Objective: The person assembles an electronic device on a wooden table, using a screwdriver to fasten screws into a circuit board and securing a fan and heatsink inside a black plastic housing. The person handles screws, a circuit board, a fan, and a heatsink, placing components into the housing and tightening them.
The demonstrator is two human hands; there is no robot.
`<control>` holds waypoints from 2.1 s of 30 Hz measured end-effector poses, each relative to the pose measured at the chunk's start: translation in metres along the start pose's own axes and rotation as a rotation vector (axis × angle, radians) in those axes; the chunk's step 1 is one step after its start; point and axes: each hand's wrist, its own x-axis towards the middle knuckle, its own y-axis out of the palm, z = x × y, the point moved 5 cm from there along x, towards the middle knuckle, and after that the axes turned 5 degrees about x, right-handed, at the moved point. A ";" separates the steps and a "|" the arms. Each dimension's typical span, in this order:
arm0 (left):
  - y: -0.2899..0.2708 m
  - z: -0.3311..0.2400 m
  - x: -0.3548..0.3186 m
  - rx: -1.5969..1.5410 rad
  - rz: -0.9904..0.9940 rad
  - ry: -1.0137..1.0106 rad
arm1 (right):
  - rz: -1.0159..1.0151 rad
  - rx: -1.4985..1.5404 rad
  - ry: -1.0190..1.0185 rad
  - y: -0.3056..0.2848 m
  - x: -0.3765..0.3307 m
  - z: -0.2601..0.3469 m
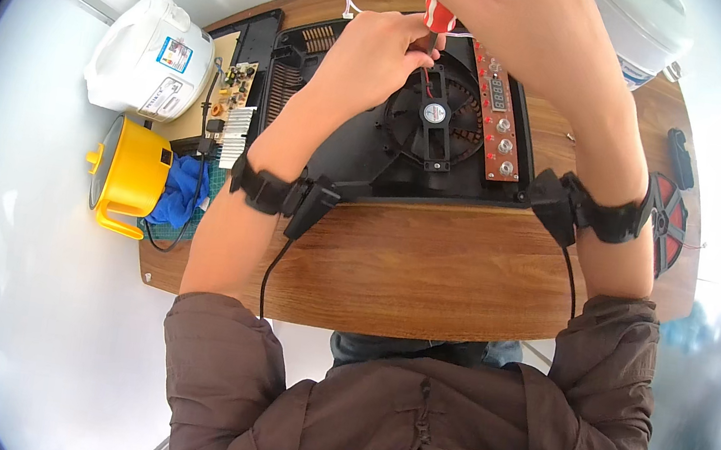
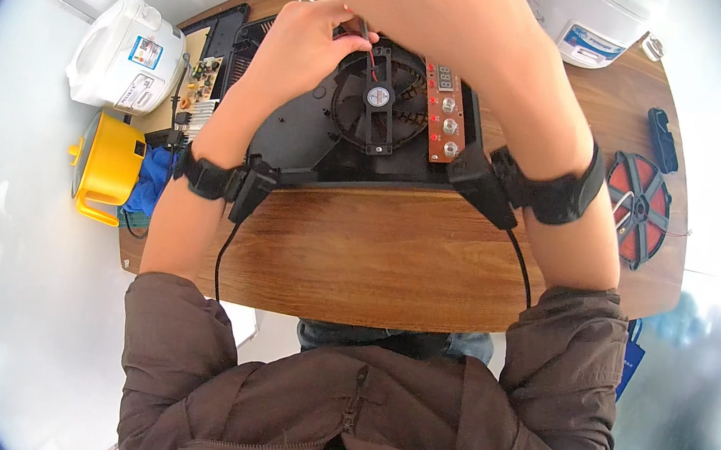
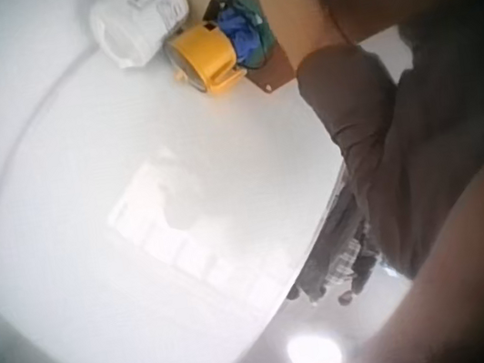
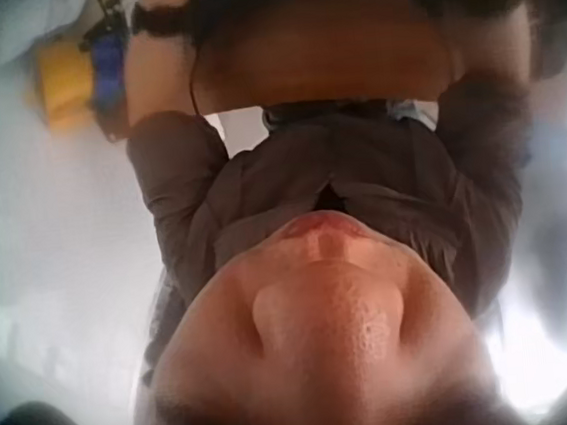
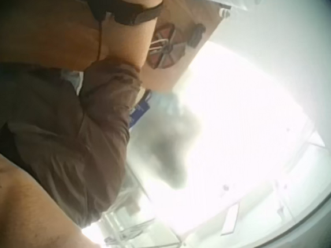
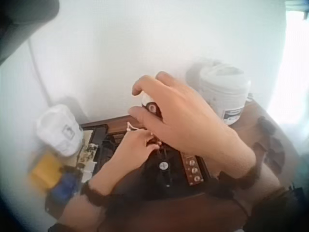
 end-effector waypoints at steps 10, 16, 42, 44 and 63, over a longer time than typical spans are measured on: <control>0.030 0.033 0.009 -0.022 0.077 -0.068 | 0.155 0.001 0.073 0.032 0.002 -0.049; 0.030 0.034 0.007 -0.071 0.081 -0.108 | 0.170 0.056 0.095 0.034 0.002 -0.051; 0.025 0.043 -0.023 0.008 0.094 -0.204 | 0.365 0.024 -0.054 0.045 0.014 -0.039; 0.029 0.047 -0.024 0.041 0.086 -0.244 | 0.384 -0.034 -0.041 0.046 0.014 -0.038; 0.041 0.058 -0.028 0.041 -0.064 -0.255 | 0.493 -0.084 -0.053 0.030 0.016 -0.033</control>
